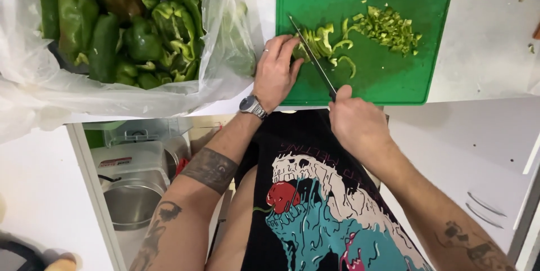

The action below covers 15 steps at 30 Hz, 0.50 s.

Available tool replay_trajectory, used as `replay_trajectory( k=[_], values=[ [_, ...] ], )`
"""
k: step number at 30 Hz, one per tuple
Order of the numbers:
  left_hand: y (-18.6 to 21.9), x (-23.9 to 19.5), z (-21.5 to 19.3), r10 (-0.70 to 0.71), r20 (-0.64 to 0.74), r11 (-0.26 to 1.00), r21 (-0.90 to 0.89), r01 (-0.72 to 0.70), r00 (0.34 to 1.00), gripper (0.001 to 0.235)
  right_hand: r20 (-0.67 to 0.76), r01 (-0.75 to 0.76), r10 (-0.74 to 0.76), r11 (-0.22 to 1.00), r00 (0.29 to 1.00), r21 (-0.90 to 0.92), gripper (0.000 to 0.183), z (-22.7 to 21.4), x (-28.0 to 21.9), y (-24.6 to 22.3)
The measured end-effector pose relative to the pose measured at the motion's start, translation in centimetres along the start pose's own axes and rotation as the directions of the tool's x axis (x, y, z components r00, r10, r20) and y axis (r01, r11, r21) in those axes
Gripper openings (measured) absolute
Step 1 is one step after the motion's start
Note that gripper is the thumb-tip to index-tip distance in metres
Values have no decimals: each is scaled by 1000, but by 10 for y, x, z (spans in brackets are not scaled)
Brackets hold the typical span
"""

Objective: The person is preparing green peppers by slicing and dicing them on a cutting board and moving the chopped pieces into a container.

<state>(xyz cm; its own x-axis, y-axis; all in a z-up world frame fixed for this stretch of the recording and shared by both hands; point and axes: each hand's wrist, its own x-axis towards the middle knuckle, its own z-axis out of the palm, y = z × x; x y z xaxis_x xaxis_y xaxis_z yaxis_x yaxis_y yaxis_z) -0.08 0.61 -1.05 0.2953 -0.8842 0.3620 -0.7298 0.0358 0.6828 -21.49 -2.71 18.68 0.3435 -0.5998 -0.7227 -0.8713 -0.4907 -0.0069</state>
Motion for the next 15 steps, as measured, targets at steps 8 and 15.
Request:
replay_trajectory(
  k=[8,15],
  values=[
    [3,0,-2,15,1,999,38,-15,1000,60,220,-83,87,996,972,-27,55,3,-46,30],
    [4,0,-10,19,13,1000,23,-19,1000,60,323,-131,134,991,937,-31,54,-42,-112,45]
  ],
)
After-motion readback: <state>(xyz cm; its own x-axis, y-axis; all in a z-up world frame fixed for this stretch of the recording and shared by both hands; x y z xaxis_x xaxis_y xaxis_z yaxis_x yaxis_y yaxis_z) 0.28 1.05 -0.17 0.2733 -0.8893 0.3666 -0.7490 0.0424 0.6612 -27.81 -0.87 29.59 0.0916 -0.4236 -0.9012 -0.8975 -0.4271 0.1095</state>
